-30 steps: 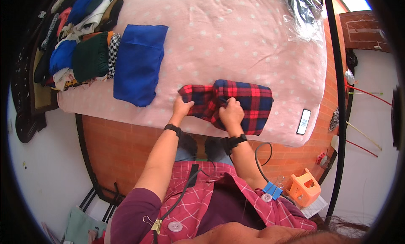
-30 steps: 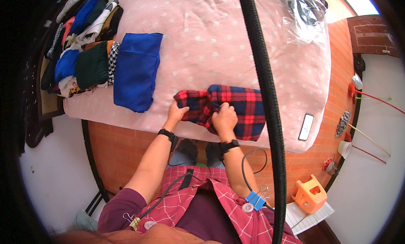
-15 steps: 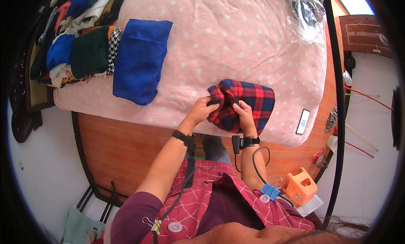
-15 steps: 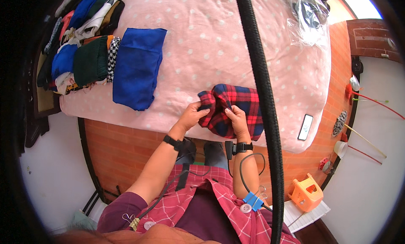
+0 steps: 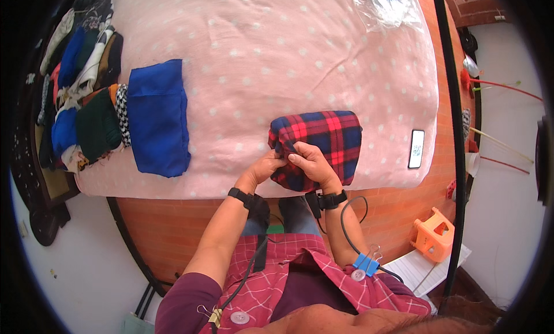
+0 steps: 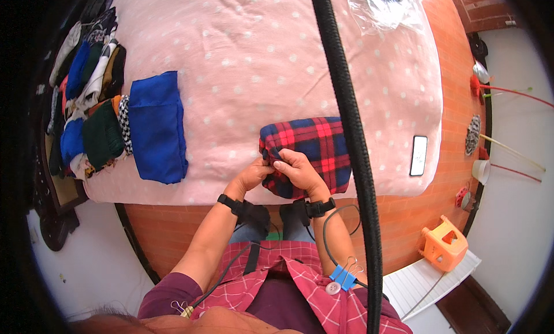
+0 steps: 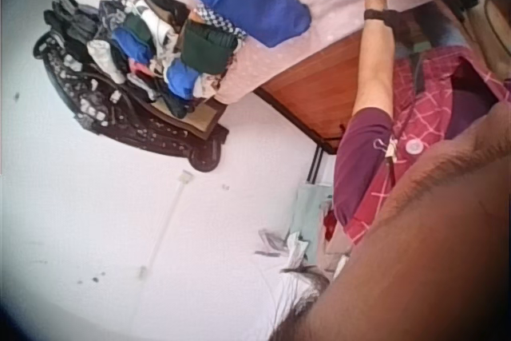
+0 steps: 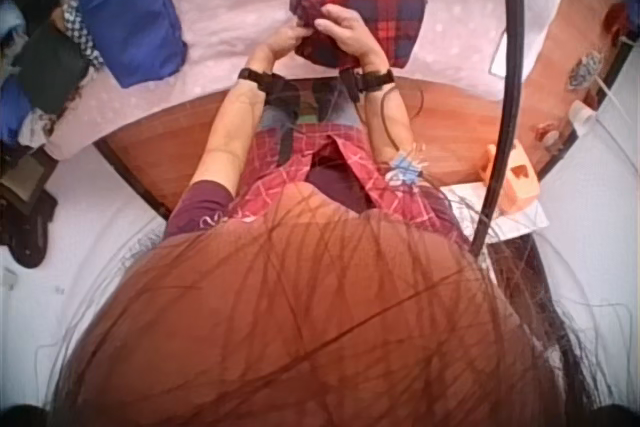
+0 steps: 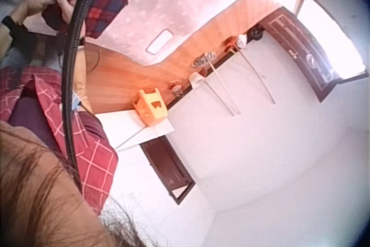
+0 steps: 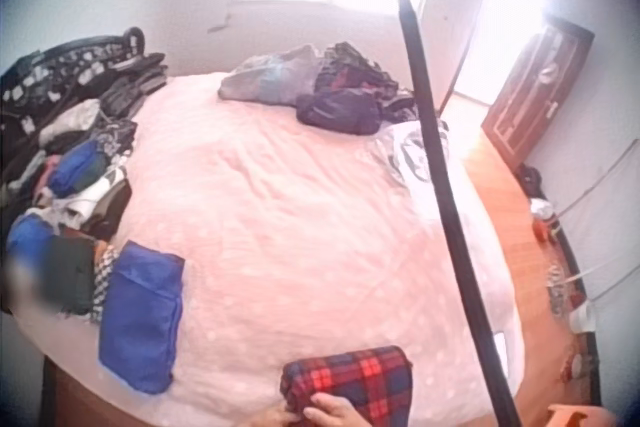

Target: The person folds a plaid shirt by hand and places it on a stack of clothes, then takes a denim jacket and hangs it on a hanger.

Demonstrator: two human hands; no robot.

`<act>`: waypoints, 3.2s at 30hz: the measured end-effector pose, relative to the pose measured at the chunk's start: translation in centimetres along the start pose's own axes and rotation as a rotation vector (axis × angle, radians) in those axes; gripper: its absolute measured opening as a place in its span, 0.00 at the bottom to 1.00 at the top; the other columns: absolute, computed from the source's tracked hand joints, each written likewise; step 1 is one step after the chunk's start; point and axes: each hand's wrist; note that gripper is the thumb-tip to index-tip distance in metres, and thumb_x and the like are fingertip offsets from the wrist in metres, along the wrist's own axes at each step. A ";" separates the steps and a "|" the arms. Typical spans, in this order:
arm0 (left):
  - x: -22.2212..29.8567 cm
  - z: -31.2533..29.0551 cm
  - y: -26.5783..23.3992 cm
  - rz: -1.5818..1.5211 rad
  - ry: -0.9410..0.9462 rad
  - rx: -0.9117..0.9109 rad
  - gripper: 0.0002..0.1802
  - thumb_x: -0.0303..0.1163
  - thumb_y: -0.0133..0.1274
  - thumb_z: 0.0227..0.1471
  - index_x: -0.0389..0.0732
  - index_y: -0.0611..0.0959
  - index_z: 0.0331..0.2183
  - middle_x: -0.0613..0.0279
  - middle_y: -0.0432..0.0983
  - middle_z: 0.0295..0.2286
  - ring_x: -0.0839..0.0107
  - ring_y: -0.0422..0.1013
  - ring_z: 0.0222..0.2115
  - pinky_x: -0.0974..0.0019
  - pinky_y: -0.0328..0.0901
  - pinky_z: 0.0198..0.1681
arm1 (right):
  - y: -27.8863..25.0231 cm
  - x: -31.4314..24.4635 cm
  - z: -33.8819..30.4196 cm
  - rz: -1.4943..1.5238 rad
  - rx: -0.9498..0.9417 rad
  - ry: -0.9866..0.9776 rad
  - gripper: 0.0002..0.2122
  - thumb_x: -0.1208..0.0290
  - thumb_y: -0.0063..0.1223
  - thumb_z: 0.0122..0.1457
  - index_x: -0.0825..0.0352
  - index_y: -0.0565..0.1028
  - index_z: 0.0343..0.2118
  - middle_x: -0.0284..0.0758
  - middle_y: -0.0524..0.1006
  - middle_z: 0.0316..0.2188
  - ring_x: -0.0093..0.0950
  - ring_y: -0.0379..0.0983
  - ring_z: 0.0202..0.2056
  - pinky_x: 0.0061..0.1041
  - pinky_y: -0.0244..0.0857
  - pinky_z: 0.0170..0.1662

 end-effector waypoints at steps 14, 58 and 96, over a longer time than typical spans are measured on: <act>-0.7 7.2 -2.0 0.695 0.030 -0.320 0.12 0.35 0.51 0.54 0.38 0.79 0.37 0.59 0.78 0.34 0.67 0.72 0.35 0.64 0.69 0.38 | 0.6 -2.1 2.9 -0.040 0.066 -0.113 0.07 0.76 0.51 0.59 0.69 0.67 0.27 0.29 0.61 0.20 0.18 0.56 0.25 0.22 0.57 0.28; 2.7 1.9 4.7 0.645 -0.178 -0.075 0.12 0.29 0.49 0.52 0.37 0.80 0.39 0.48 0.78 0.35 0.58 0.74 0.36 0.61 0.67 0.37 | 0.2 0.1 -0.7 -0.104 0.134 0.086 0.04 0.74 0.53 0.61 0.66 0.72 0.30 0.20 0.64 0.20 0.11 0.56 0.22 0.14 0.52 0.24; 2.1 6.2 -2.8 -0.615 0.087 0.020 0.13 0.35 0.48 0.58 0.37 0.82 0.38 0.59 0.80 0.35 0.69 0.76 0.33 0.66 0.73 0.39 | 3.4 2.6 1.1 -0.832 -0.061 -0.387 0.08 0.80 0.54 0.51 0.67 0.75 0.36 0.38 0.73 0.30 0.36 0.70 0.33 0.31 0.65 0.39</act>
Point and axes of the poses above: each hand's wrist, its own z-axis towards the middle knuckle, its own y-axis out of the palm, x = y × z
